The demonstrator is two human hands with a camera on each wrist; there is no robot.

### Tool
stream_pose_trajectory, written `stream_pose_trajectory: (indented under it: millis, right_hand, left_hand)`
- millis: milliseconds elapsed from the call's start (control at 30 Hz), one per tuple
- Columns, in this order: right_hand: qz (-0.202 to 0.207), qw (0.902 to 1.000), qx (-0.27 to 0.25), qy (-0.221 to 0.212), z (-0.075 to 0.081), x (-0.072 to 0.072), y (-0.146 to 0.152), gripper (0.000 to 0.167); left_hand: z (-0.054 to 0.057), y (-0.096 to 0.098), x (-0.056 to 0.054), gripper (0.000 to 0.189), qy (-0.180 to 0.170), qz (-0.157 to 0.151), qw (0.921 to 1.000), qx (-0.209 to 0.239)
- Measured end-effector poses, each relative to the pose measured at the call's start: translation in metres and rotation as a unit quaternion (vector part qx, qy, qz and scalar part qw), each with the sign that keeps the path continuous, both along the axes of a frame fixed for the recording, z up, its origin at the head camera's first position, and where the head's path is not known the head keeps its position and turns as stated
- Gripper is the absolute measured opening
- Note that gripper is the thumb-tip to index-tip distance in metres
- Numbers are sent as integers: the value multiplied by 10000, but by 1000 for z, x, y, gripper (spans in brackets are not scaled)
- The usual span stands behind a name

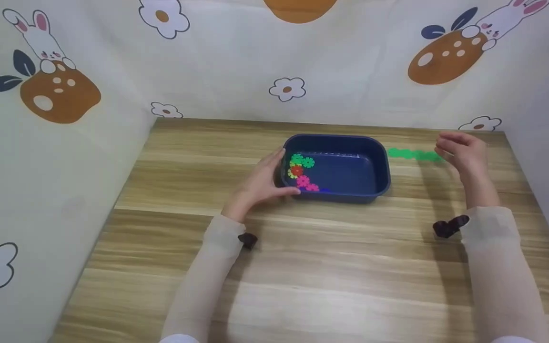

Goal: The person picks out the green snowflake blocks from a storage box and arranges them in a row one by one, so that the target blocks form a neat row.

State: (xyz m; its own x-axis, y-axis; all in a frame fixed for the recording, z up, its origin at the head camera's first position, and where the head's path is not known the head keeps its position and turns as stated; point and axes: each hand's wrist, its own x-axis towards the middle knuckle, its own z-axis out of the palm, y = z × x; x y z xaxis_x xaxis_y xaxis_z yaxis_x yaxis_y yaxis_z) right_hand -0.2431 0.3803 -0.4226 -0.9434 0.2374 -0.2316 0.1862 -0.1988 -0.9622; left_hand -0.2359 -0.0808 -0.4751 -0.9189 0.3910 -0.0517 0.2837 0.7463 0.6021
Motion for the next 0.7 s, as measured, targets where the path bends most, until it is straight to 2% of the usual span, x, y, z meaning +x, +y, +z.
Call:
stream_pose_trajectory:
  millis: [300,533,700]
  right_hand:
    - [502,9982,-202,262,8,-7,-49,17]
    - [1082,9916,-591,402,14,-12,-93,17]
    - [1508,9867,-436,427,12,-15,-123,19]
  left_hand:
    - [1,1,-1,115,-138,31,9999,-16]
    - [0,0,0,114,-103,44,9999,49]
    - [0,0,0,114,-94,60,9999,15]
